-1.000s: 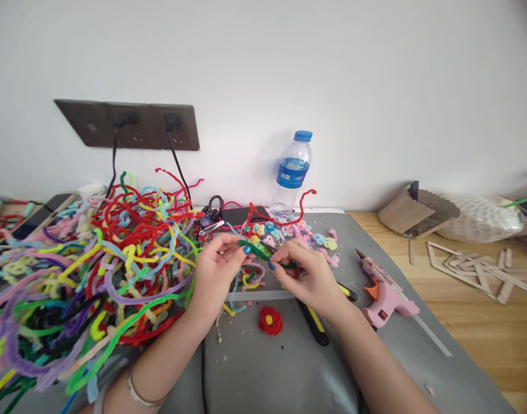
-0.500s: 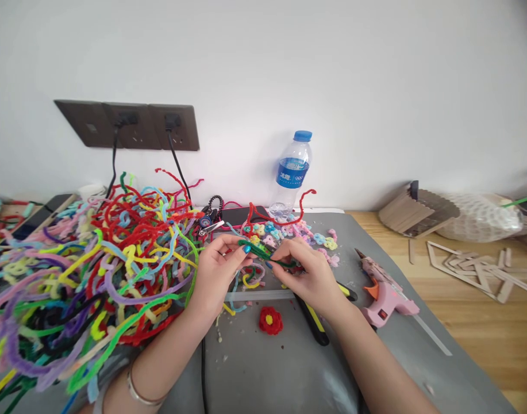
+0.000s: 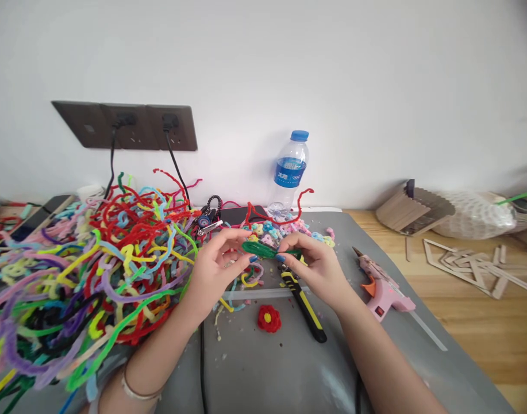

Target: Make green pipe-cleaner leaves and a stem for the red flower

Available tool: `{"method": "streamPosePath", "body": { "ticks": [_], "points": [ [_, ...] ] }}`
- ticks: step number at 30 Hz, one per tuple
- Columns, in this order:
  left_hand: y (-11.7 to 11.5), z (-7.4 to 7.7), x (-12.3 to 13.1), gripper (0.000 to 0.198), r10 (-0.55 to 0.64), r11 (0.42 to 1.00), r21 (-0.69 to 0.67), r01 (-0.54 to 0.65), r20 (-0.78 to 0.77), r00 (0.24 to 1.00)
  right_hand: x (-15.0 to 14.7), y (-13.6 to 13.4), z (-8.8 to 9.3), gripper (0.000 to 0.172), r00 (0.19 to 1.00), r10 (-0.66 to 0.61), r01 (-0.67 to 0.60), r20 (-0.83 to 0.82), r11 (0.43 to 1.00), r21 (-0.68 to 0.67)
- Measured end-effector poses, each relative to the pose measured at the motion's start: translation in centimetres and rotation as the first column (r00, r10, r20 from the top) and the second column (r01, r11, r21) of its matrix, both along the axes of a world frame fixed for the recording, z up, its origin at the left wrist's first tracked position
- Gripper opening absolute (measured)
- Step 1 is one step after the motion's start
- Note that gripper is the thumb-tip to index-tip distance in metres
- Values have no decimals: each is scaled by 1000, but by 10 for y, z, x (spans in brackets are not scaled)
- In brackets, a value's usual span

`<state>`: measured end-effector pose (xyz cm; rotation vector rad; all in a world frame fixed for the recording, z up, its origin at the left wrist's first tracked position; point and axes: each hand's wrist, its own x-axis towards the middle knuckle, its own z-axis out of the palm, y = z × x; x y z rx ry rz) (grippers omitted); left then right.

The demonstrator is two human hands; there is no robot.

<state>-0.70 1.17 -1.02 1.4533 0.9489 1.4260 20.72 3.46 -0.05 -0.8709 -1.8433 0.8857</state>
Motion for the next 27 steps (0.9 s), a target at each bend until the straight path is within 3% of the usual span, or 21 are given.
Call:
{"method": "streamPosePath", "body": {
  "ticks": [4, 7, 14, 21, 27],
  "points": [
    [1, 2, -7, 24, 59, 981, 191, -16, -218, 974, 2, -1, 2, 6, 1000, 29, -30, -2, 999, -45],
    [0, 4, -8, 20, 102, 964, 265, -24, -285, 953, 2, -1, 4, 5, 1000, 26, -27, -11, 998, -64],
    [-4, 5, -5, 17, 103, 980, 191, -58, -235, 967, -2, -2, 4, 8, 998, 38, -41, -55, 998, -40],
    [-4, 7, -2, 14, 74, 994, 99, -55, -199, 977, -8, -6, 8, 13, 998, -50, 51, -28, 997, 55],
    [-5, 9, 0, 13, 78, 995, 83, -63, -183, 980, -8, -7, 8, 10, 998, -54, 58, -41, 994, 92]
  ]
}}
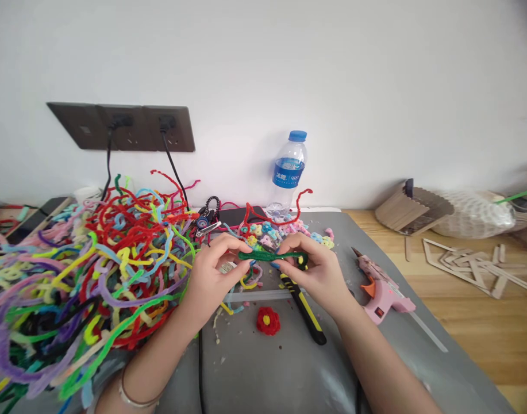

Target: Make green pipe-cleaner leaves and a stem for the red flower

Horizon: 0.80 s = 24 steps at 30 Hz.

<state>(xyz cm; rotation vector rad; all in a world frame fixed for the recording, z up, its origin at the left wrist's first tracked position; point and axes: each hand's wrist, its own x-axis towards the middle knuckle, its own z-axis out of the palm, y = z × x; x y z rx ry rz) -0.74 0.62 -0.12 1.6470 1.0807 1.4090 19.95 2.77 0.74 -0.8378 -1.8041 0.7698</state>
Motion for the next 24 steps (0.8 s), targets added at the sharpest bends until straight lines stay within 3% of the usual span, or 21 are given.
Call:
{"method": "streamPosePath", "body": {
  "ticks": [12, 24],
  "points": [
    [-1, 2, 5, 15, 26, 995, 96, -20, -66, 997, -6, -2, -3, 9, 993, -120, 120, -4, 991, 61],
    [-5, 2, 13, 16, 57, 991, 123, -52, -35, 998, -12, -7, -5, 7, 981, -191, 192, -18, 975, 117]
  ]
}}
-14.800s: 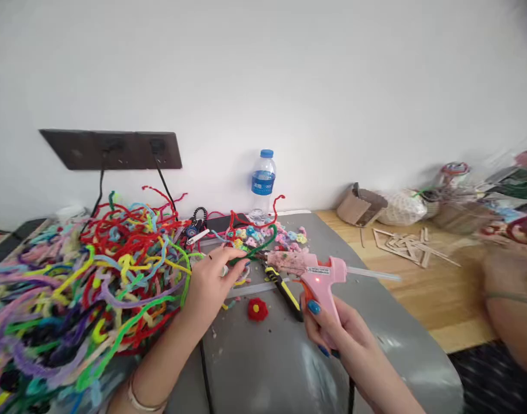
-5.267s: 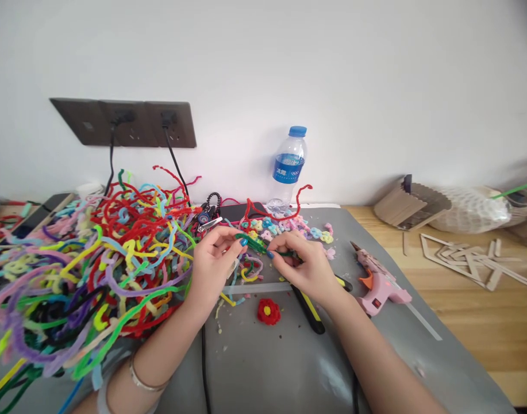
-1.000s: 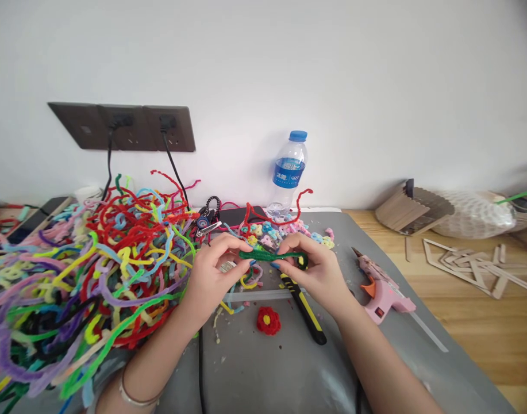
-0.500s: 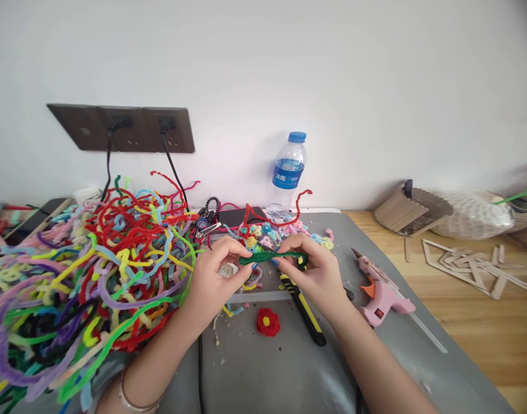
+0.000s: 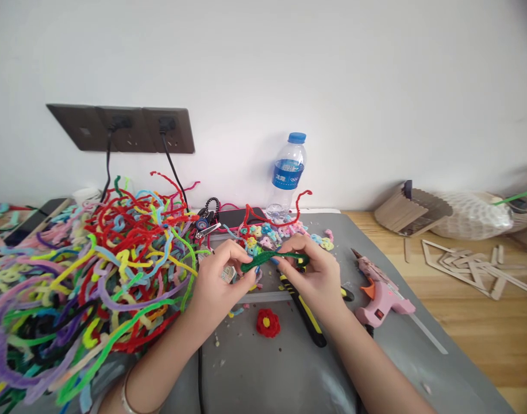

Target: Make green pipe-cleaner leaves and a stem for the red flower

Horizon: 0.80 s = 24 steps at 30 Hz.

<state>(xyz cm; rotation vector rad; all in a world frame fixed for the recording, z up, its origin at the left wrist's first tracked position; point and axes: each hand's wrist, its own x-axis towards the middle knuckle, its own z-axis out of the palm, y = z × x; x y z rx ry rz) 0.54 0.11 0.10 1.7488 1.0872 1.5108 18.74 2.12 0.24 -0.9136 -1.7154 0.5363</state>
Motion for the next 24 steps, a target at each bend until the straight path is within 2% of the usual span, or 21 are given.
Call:
{"method": "streamPosePath", "body": {
  "ticks": [5, 12, 14, 18, 24],
  "points": [
    [0, -3, 2, 15, -5, 1000, -17, 5, -9, 1000, 1, 1, -3, 8, 1000, -15, 16, -13, 999, 34],
    [-2, -2, 1, 6, -64, 985, -154, 73, 64, 996, 3, 4, -1, 9, 999, -40, 41, -11, 998, 55],
    [-1, -1, 1, 4, -78, 969, -225, 103, 114, 990, 3, 5, 0, 9, 999, -39, 39, -2, 997, 69],
    [2, 1, -1, 15, -102, 903, -386, 189, 236, 966, 3, 6, 0, 9, 1000, -23, 22, 12, 996, 84],
    [6, 0, -2, 12, -116, 865, -438, 245, 301, 947, 5, 7, -1, 10, 999, -13, 9, 48, 995, 95]
  ]
}}
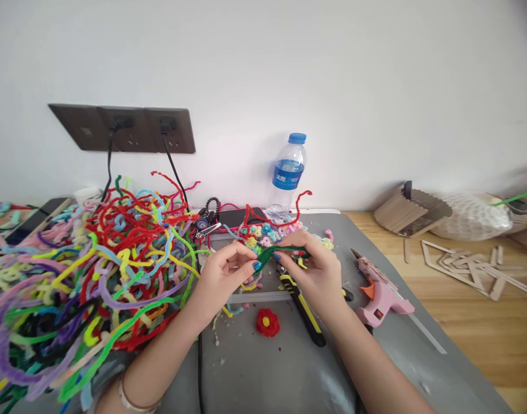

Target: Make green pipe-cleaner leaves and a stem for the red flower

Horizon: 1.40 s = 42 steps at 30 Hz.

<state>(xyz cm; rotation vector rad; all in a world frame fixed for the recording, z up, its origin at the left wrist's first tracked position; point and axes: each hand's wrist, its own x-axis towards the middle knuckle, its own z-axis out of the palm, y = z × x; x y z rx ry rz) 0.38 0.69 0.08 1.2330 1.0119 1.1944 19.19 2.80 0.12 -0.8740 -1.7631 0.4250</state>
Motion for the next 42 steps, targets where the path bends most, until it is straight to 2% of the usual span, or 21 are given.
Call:
{"method": "streamPosePath", "body": {
  "ticks": [8, 14, 19, 23, 30, 36, 39, 42],
  "points": [
    [-1, -9, -1, 9, -65, 996, -57, 61, -63, 996, 2, 1, 0, 15, 996, 52, -56, 75, 997, 56],
    [-1, -5, -2, 15, -102, 992, -85, 90, -147, 984, 2, 2, -2, 17, 995, 59, -65, 77, 995, 81],
    [-1, -3, -2, 19, -121, 990, -86, 110, -140, 983, 2, 3, -1, 16, 996, 51, -57, 68, 994, 90],
    [-2, -2, -2, 28, -177, 978, -123, 169, -60, 982, 1, 4, -2, 15, 997, 52, -56, 49, 995, 79],
    [-2, -1, -1, 42, -190, 922, -303, 241, 188, 964, 1, 1, -2, 14, 999, 49, -50, 7, 998, 42],
    [-3, -3, -3, 37, -269, 861, -346, 373, 314, 911, 0, 1, -2, 16, 997, 72, -72, -4, 995, 66],
    [-4, -4, -3, 36, -285, 877, -315, 362, 264, 921, -1, 1, -1, 17, 996, 84, -84, -1, 994, 76],
    [-2, -3, -3, 35, -293, 914, -254, 318, 129, 947, 0, 0, 0, 17, 996, 87, -88, 15, 994, 70]
  ]
}}
